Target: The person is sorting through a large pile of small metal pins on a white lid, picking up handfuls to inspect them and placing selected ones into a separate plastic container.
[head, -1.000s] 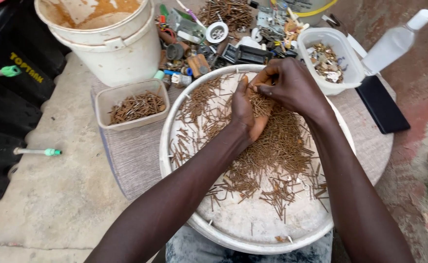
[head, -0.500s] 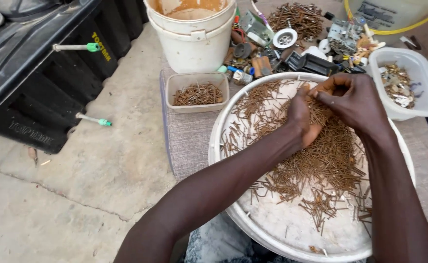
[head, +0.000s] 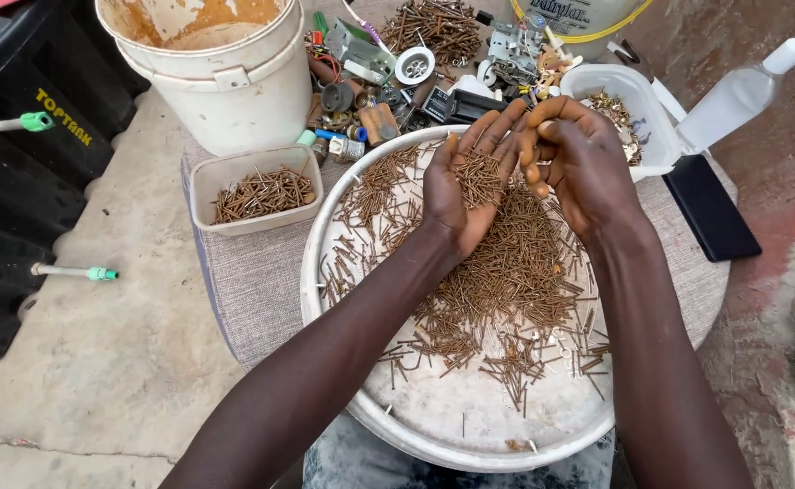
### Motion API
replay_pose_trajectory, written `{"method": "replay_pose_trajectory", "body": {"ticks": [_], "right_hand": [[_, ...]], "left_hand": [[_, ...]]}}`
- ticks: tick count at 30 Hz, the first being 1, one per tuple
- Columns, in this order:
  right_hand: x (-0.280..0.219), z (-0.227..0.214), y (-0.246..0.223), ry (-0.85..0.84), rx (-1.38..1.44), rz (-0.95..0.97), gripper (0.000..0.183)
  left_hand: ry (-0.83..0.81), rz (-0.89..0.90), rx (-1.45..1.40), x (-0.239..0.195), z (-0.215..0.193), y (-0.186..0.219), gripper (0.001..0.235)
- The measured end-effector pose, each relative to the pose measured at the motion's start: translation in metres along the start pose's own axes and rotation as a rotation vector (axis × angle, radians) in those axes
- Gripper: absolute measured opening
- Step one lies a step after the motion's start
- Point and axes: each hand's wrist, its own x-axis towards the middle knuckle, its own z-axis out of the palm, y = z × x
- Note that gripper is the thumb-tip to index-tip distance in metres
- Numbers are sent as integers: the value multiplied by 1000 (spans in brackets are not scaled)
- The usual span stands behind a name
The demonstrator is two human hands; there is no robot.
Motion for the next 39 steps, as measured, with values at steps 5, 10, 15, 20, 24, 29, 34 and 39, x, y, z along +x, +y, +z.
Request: {"method": "replay_pose_trajectory", "body": {"ticks": [5, 10, 15, 20, 24, 29, 34, 39], "right_hand": [[-14, 27, -20, -41, -251, -128, 11], [-9, 11, -11, 27, -234, -167, 16], [-11, 7, -10, -79, -357, -57, 16], [-18, 20, -26, -258, -607, -111, 16], [-12, 10, -10, -203, -714, -256, 9], [-9, 10, -7, -169, -717, -302, 7], [-7, 6, -8, -146, -671, -340, 11], [-3, -1, -6, -129, -562, -317, 11]], "left_hand": [[-181, -7, -44, 18, -43, -9, 65], [-193, 10, -58, 10, -26, -11, 64], [-160, -8, -42, 19, -41, -9, 63], [-201, 5, -80, 16, -36, -8, 63], [-213, -65, -110, 29, -62, -18, 63], [-159, -110, -90, 26, -63, -18, 65], [-153, -107, -94, 15, -33, -11, 65], [-187, -76, -105, 11, -19, -7, 64]]}}
